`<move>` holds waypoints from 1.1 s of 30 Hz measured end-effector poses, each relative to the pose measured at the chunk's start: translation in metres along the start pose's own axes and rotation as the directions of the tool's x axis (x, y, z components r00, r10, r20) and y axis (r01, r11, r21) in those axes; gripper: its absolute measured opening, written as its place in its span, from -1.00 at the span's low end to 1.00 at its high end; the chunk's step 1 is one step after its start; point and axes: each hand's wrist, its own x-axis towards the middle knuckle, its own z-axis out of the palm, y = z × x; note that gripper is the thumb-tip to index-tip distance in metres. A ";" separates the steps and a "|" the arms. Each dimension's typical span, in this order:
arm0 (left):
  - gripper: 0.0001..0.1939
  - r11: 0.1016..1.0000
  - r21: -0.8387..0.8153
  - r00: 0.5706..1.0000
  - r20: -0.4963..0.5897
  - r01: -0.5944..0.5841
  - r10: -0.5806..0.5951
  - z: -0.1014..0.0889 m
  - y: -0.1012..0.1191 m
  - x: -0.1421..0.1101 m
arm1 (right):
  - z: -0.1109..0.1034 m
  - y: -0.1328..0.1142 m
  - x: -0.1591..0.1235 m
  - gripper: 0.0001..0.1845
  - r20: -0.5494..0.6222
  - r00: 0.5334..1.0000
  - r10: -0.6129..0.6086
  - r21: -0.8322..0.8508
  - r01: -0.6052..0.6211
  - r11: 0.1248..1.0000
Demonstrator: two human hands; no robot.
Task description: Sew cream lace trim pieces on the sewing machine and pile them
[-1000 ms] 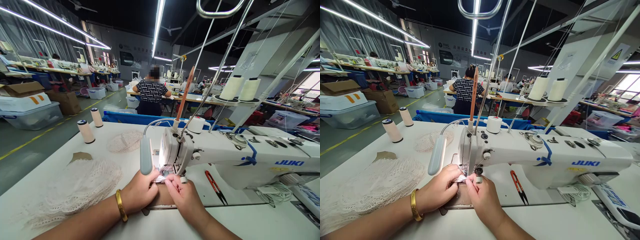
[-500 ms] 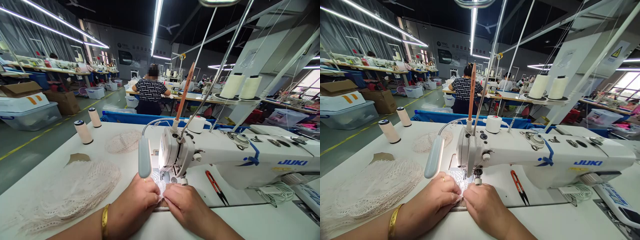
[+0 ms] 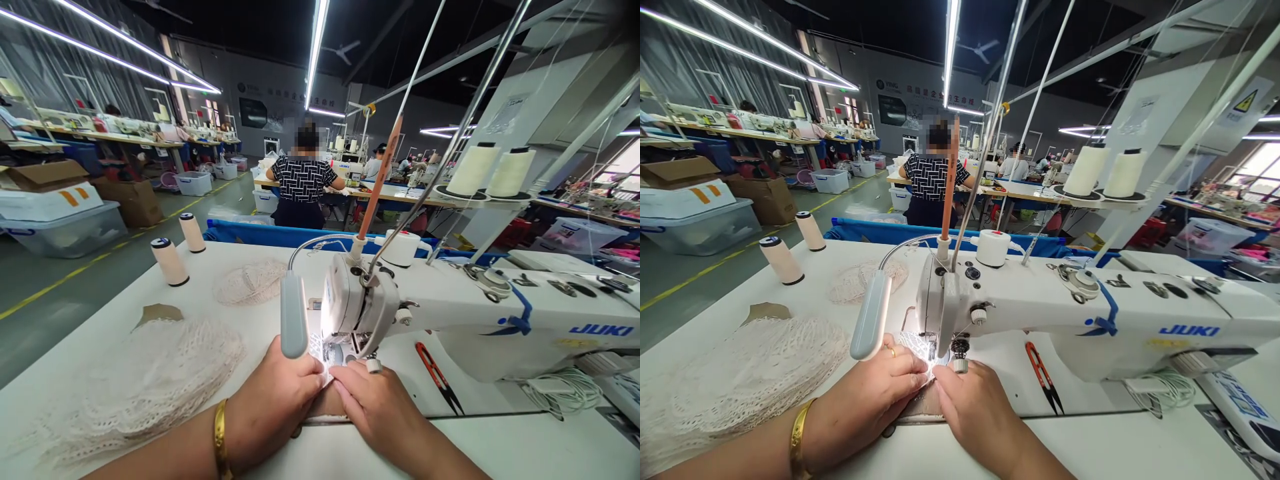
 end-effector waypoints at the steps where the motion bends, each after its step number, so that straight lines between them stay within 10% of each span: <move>1: -0.71 1.000 0.000 1.000 -0.010 -0.012 0.012 0.000 0.000 0.000 | -0.001 0.000 0.000 -0.69 -0.006 1.000 -0.010 0.003 0.010 1.000; 33: -0.67 0.999 0.041 0.998 -0.056 0.032 -0.029 0.005 -0.016 0.002 | 0.006 0.000 0.005 -0.64 -0.063 0.998 0.022 -0.022 -0.024 0.999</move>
